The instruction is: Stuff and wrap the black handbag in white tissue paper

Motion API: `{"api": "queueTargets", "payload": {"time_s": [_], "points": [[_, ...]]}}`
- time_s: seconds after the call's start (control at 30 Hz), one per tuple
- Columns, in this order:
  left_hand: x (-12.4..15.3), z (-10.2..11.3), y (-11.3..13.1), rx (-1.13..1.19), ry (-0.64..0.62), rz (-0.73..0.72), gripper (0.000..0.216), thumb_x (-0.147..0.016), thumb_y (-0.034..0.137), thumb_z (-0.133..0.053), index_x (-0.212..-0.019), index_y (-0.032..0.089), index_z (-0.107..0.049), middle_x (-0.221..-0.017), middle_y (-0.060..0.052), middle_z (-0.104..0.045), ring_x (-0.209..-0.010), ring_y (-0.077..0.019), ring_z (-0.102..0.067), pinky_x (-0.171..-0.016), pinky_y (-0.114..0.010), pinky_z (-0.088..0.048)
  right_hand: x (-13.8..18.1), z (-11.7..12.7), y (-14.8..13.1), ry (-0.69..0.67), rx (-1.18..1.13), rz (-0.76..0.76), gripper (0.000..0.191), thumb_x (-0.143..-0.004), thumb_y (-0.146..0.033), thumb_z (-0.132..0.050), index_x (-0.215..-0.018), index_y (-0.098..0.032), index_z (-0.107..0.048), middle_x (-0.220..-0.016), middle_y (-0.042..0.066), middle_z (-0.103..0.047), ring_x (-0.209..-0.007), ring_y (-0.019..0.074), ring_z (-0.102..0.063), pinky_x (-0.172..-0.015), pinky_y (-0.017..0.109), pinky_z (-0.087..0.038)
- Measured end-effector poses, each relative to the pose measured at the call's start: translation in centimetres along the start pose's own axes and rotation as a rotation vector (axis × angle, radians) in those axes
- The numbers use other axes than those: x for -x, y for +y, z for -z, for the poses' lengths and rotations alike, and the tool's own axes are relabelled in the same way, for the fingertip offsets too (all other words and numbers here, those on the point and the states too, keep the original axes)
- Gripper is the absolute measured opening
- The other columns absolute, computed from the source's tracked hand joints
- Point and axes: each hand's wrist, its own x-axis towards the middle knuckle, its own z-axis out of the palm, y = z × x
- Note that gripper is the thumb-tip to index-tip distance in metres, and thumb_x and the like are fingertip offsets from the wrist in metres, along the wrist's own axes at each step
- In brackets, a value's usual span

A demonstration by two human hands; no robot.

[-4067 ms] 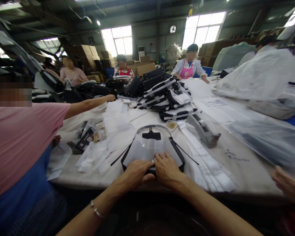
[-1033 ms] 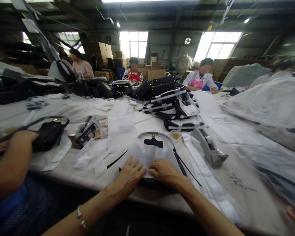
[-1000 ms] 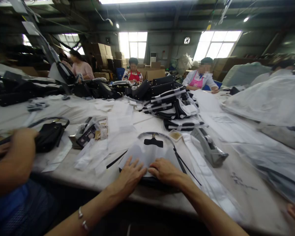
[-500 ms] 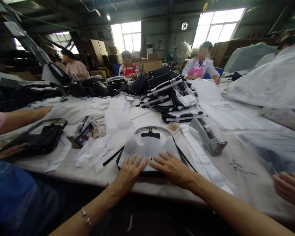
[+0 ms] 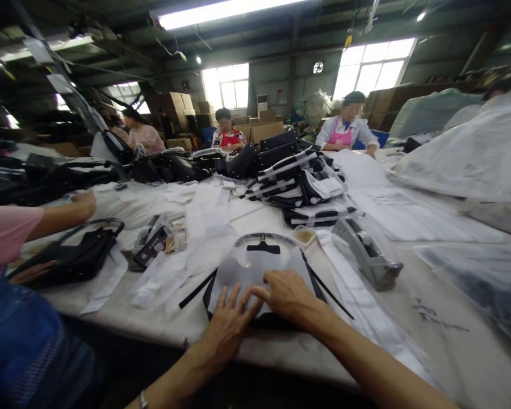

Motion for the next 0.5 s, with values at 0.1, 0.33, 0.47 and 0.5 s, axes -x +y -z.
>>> {"api": "queueTargets", "payload": {"time_s": [0.1, 0.33, 0.47, 0.5], "points": [[0.3, -0.4, -0.1, 0.005, 0.015, 0.007, 0.072, -0.095, 0.023, -0.046, -0.156, 0.032, -0.009, -0.158, -0.013, -0.029, -0.142, -0.0421, -0.029, -0.110, -0.068, -0.027, -0.8, -2.3, 0.2, 0.052, 0.047, 0.068, 0.058, -0.092, -0.060, -0.049, -0.136, -0.022, -0.056, -0.144, 0.015, -0.052, -0.136, 0.0384, -0.042, -0.111, 0.065, -0.025], [-2.3, 8.3, -0.8, 0.261, -0.166, 0.022, 0.058, -0.099, 0.052, -0.040, -0.140, 0.012, -0.045, -0.123, -0.017, -0.065, -0.112, -0.0302, -0.064, -0.094, -0.045, -0.051, 0.1, -5.7, 2.1, 0.047, 0.061, 0.053, 0.065, -0.093, -0.065, -0.043, -0.147, -0.028, -0.043, -0.156, 0.009, -0.036, -0.146, 0.0376, -0.024, -0.115, 0.068, -0.012], [-6.3, 10.5, -1.7, 0.168, -0.055, -0.014, 0.035, -0.101, 0.038, -0.041, -0.120, 0.015, -0.060, -0.109, -0.012, -0.069, -0.103, -0.0269, -0.066, -0.088, -0.041, -0.053, 0.0, -5.4, 1.7, 0.052, 0.073, 0.054, 0.066, -0.092, -0.063, -0.046, -0.147, -0.028, -0.042, -0.157, 0.008, -0.035, -0.146, 0.0367, -0.022, -0.116, 0.068, -0.011], [-6.9, 9.5, -2.1, 0.135, -0.001, -0.025, 0.034, -0.101, 0.038, -0.043, -0.121, 0.016, -0.060, -0.117, -0.013, -0.067, -0.113, -0.0278, -0.062, -0.097, -0.045, -0.048, -0.1, -5.4, 1.7, 0.052, 0.075, 0.049, 0.067, -0.091, -0.063, -0.048, -0.148, -0.028, -0.041, -0.157, 0.008, -0.034, -0.147, 0.0366, -0.022, -0.116, 0.067, -0.011]]}}
